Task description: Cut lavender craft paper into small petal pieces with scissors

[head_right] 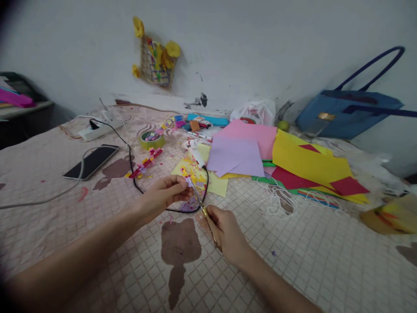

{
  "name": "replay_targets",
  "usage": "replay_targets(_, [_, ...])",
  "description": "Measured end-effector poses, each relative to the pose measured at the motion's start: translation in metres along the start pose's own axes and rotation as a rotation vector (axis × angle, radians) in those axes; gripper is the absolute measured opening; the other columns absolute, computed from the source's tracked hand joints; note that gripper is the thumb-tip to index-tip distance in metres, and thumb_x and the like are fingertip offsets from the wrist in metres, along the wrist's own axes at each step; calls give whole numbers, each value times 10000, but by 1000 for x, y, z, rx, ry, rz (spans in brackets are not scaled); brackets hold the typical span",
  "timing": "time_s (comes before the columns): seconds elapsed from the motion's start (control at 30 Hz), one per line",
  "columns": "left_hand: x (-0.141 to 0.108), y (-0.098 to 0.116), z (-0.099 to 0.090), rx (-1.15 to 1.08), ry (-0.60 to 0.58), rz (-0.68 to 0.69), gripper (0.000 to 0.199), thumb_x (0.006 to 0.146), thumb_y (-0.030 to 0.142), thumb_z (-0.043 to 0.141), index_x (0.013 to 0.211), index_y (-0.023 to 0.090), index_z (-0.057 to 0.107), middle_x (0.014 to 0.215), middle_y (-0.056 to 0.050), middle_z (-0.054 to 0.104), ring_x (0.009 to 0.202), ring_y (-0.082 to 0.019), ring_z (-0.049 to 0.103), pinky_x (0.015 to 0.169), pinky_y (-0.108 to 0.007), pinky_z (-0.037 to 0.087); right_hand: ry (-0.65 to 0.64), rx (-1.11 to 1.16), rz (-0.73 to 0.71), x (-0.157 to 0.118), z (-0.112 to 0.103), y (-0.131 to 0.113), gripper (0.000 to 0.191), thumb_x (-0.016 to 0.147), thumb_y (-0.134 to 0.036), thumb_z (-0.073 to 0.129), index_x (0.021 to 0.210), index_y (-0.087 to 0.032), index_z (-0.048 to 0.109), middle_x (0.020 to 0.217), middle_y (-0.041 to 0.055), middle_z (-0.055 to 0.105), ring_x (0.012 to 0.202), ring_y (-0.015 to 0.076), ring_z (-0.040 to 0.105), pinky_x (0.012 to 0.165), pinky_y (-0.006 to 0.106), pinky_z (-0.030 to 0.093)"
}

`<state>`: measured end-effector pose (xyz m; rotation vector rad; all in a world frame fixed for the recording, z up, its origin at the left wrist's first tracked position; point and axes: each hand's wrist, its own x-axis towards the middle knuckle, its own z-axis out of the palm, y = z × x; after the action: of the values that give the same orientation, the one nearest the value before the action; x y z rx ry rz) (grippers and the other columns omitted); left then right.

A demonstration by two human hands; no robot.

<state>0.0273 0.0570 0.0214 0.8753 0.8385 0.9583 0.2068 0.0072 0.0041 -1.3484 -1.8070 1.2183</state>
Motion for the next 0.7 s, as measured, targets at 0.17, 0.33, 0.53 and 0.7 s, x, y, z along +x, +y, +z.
replay_targets(0.17, [1,1,-1,10,-7,4,194,701,262,675,732,117,550,701,-18,631,640,-88,598,672,-236,475,5,-26,-5,-1,-1,-2,382,840,-474,400,570,-205,367,439,-58,364,410,87,336,390,208,253])
replay_targets(0.33, [3,0,-4,42,-21,8,206,696,272,680,736,114,553,709,-29,636,641,-96,600,670,-244,474,6,-58,-10,-1,-1,-2,358,837,-432,423,565,-207,363,443,-55,357,425,92,337,394,207,262])
replay_targets(0.53, [4,4,-8,106,-44,-2,207,703,285,672,743,118,556,716,-32,637,659,-105,608,676,-252,472,0,-78,-13,-2,-2,-3,351,831,-429,440,568,-208,364,454,-52,358,435,95,337,397,208,260])
replay_targets(0.7, [5,8,-11,134,-77,-19,204,708,282,668,740,120,548,700,-29,639,654,-105,609,658,-242,467,-9,-97,-29,-2,-2,-1,366,844,-438,417,567,-208,353,466,-50,352,444,96,335,403,207,265])
